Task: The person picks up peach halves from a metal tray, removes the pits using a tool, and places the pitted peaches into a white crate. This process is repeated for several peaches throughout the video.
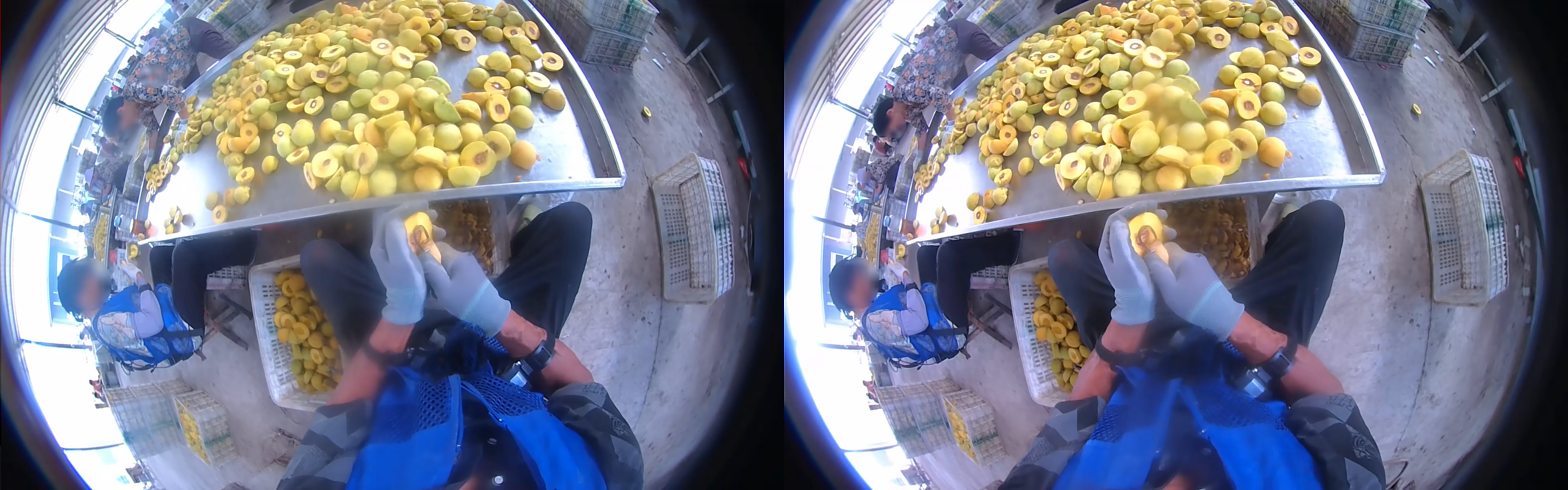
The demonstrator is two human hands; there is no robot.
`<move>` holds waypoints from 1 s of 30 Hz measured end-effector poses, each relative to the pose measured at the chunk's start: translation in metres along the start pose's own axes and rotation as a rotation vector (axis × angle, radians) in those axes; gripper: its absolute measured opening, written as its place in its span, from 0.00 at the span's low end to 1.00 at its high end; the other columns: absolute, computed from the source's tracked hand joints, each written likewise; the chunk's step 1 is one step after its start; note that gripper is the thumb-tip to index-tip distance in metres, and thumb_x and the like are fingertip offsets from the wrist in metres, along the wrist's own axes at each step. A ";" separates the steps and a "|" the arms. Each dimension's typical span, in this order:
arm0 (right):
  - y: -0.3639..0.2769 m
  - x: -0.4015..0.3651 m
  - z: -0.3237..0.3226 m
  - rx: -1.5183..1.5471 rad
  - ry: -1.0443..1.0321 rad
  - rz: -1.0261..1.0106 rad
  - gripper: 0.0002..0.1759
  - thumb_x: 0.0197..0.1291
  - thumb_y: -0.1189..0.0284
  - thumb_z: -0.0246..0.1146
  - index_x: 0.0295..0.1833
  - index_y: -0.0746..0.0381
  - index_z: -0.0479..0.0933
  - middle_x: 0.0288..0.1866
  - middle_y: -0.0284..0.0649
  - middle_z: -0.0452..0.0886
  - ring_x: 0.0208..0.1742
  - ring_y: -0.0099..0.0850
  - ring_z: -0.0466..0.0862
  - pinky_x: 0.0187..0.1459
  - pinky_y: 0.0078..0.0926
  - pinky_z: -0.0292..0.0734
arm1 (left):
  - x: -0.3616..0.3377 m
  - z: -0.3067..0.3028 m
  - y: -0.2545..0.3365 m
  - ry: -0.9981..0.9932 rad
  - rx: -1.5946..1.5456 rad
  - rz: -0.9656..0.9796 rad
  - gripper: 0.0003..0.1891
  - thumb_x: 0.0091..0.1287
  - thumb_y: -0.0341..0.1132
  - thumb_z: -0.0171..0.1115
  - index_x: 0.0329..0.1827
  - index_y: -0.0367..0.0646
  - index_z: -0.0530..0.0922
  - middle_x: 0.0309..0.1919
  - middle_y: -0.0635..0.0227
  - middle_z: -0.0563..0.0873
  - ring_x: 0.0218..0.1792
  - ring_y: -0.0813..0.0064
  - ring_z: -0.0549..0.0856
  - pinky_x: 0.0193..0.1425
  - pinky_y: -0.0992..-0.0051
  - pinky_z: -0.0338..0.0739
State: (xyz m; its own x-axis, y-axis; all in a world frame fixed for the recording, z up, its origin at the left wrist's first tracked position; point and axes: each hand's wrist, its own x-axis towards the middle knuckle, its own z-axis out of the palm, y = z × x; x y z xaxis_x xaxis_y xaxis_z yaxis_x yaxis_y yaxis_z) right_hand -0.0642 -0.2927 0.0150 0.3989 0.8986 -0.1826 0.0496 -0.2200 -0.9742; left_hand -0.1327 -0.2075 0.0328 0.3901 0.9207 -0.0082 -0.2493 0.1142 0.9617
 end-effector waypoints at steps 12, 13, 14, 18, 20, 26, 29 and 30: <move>-0.004 -0.005 0.002 0.190 -0.014 -0.014 0.27 0.81 0.53 0.53 0.48 0.69 0.82 0.36 0.52 0.87 0.38 0.35 0.87 0.43 0.35 0.80 | -0.001 0.000 0.007 -0.022 -0.023 -0.006 0.21 0.83 0.39 0.39 0.55 0.33 0.79 0.44 0.52 0.88 0.35 0.65 0.87 0.42 0.70 0.85; -0.006 -0.007 0.001 0.158 -0.032 0.006 0.27 0.81 0.53 0.53 0.48 0.69 0.82 0.36 0.51 0.87 0.38 0.35 0.87 0.43 0.35 0.80 | -0.002 -0.001 0.007 -0.016 0.009 -0.005 0.21 0.83 0.39 0.39 0.54 0.33 0.79 0.43 0.52 0.88 0.34 0.66 0.87 0.41 0.70 0.84; -0.008 -0.007 -0.001 0.125 -0.047 0.023 0.26 0.81 0.54 0.53 0.48 0.69 0.82 0.36 0.51 0.87 0.39 0.34 0.87 0.43 0.35 0.80 | -0.002 -0.003 0.008 -0.014 0.041 -0.002 0.21 0.83 0.38 0.39 0.53 0.32 0.80 0.42 0.52 0.88 0.33 0.66 0.87 0.40 0.70 0.84; -0.009 -0.010 0.002 0.023 0.005 -0.044 0.25 0.81 0.57 0.54 0.46 0.69 0.82 0.33 0.46 0.85 0.36 0.32 0.84 0.41 0.35 0.79 | 0.003 -0.002 0.006 -0.015 0.145 0.019 0.22 0.82 0.39 0.40 0.49 0.31 0.82 0.37 0.53 0.89 0.30 0.69 0.86 0.36 0.72 0.84; -0.002 -0.011 0.007 0.144 0.024 -0.049 0.25 0.81 0.57 0.54 0.46 0.70 0.81 0.31 0.46 0.84 0.34 0.33 0.83 0.40 0.37 0.78 | 0.001 0.002 0.015 -0.045 0.130 -0.026 0.22 0.82 0.39 0.40 0.49 0.31 0.82 0.38 0.53 0.89 0.29 0.70 0.86 0.35 0.73 0.84; -0.003 -0.006 0.004 0.438 -0.167 0.116 0.25 0.82 0.55 0.52 0.36 0.63 0.79 0.25 0.33 0.77 0.25 0.22 0.75 0.28 0.24 0.69 | 0.005 -0.002 0.022 -0.005 0.050 -0.091 0.20 0.79 0.36 0.42 0.46 0.31 0.83 0.36 0.54 0.89 0.26 0.70 0.86 0.32 0.73 0.83; -0.020 -0.012 -0.003 0.518 -0.285 0.228 0.26 0.82 0.53 0.51 0.32 0.58 0.75 0.22 0.25 0.72 0.20 0.16 0.68 0.22 0.18 0.61 | 0.008 -0.006 0.022 -0.052 0.074 -0.050 0.20 0.78 0.35 0.43 0.43 0.30 0.84 0.34 0.54 0.89 0.26 0.70 0.86 0.33 0.74 0.83; -0.022 -0.013 -0.004 0.511 -0.307 0.237 0.26 0.82 0.52 0.50 0.31 0.56 0.74 0.21 0.23 0.71 0.18 0.14 0.66 0.20 0.16 0.59 | 0.010 -0.007 0.022 -0.083 0.097 -0.024 0.21 0.78 0.36 0.43 0.42 0.30 0.84 0.33 0.54 0.89 0.26 0.70 0.87 0.33 0.74 0.84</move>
State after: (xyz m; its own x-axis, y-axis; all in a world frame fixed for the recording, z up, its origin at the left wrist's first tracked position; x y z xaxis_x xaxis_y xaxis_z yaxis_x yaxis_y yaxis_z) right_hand -0.0663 -0.3007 0.0395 0.0613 0.9321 -0.3569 -0.4807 -0.2858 -0.8290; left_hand -0.1400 -0.1930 0.0515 0.4682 0.8835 -0.0125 -0.1533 0.0952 0.9836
